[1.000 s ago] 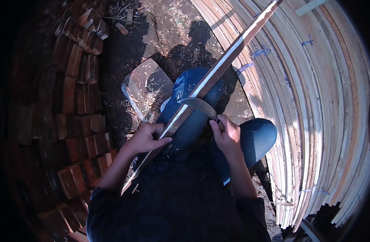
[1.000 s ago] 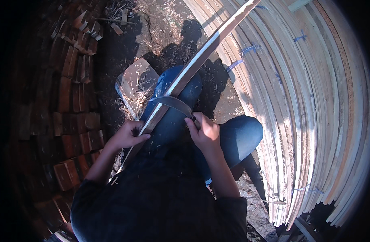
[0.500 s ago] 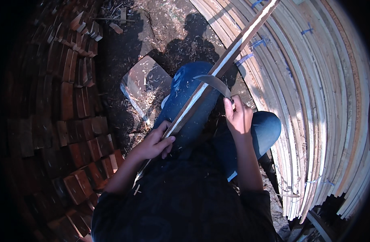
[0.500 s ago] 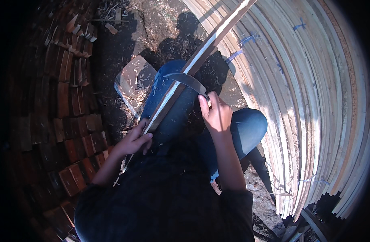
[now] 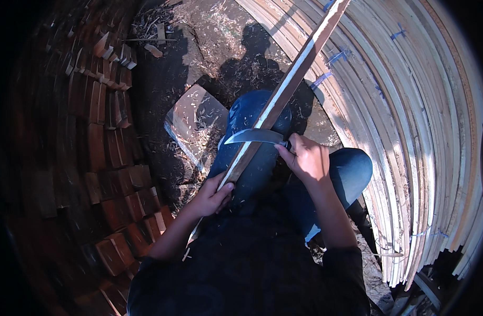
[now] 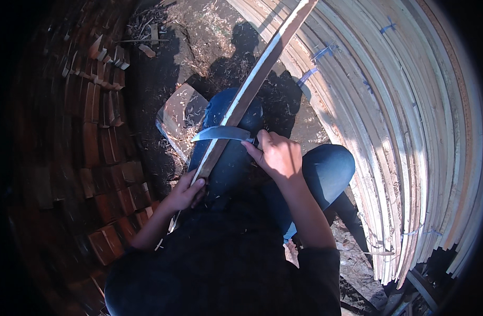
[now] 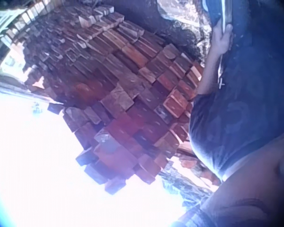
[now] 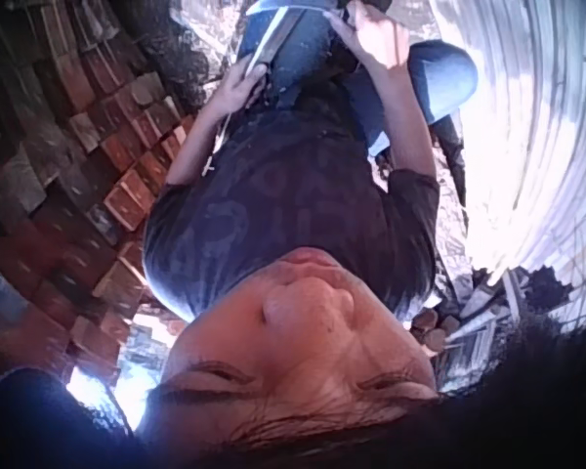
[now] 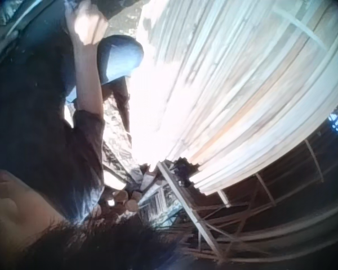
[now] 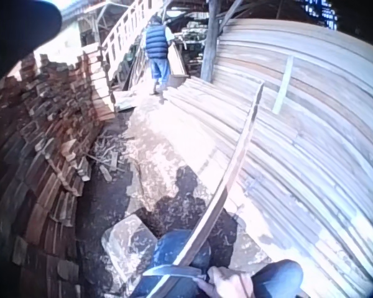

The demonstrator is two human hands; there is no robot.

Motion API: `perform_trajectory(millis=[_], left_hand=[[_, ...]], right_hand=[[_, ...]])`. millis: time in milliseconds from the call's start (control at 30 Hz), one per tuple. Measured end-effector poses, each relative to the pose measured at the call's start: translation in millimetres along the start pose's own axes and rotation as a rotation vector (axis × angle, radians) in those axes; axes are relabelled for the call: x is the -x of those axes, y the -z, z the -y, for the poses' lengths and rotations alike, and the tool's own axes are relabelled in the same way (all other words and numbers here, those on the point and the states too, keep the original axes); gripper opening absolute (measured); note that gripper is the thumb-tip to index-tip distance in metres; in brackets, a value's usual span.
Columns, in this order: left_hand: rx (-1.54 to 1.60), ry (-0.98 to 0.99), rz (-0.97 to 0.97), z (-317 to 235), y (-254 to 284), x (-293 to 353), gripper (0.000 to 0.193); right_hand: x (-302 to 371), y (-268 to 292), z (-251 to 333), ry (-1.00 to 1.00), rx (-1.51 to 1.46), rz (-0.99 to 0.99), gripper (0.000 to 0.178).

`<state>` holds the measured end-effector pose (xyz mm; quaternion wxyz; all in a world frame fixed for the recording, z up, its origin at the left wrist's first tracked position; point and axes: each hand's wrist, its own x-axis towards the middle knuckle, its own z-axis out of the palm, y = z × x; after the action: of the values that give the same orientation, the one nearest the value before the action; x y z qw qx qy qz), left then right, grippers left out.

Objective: The person holds a long wooden stick on their lap and uses a curved knife to shave off thin strips of wood along its length. The person repeatedly shaves the stick, creating wood shavings that fall onto their lap and the ground.

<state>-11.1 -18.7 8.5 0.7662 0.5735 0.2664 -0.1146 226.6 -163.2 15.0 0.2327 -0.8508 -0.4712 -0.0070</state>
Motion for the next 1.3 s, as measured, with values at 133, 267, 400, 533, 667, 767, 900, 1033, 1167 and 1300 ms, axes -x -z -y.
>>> perform_trajectory(millis=[133, 267, 400, 533, 667, 767, 900, 1033, 1167, 1300], left_hand=[[-0.022, -0.023, -0.018, 6, -2, 1, 0.043], [-0.026, -0.012, -0.029, 0, -3, 3, 0.041], [-0.075, -0.031, -0.060, 2, -4, 6, 0.040], [-0.007, -0.022, -0.018, 3, -1, 2, 0.039], [-0.014, -0.020, 0.005, 9, 5, 2, 0.042], [-0.027, -0.025, -0.015, 4, 0, -1, 0.042], [-0.020, -0.027, 0.002, 7, 2, -1, 0.042], [-0.051, -0.029, 0.005, 7, 1, 3, 0.043], [-0.059, -0.039, 0.001, 5, 4, -3, 0.041], [-0.039, -0.044, 0.033, 4, 2, -4, 0.029]], right_hand=[[-16, 13, -25, -0.087, 0.147, -0.088, 0.041], [-21, 15, -32, -0.026, 0.183, -0.130, 0.042], [-28, 14, -41, -0.023, 0.191, -0.181, 0.042], [-33, 15, -41, -0.012, 0.219, -0.172, 0.040], [-25, 9, -30, -0.083, 0.066, -0.153, 0.039], [-7, 1, -12, -0.103, -0.052, -0.076, 0.037], [7, -14, 11, 0.084, -0.043, 0.010, 0.042], [-49, 28, -72, -0.381, 0.116, -0.270, 0.043], [-54, 44, -62, -0.294, 0.155, -0.180, 0.041], [-18, 0, -12, -0.084, -0.126, -0.066, 0.038]])
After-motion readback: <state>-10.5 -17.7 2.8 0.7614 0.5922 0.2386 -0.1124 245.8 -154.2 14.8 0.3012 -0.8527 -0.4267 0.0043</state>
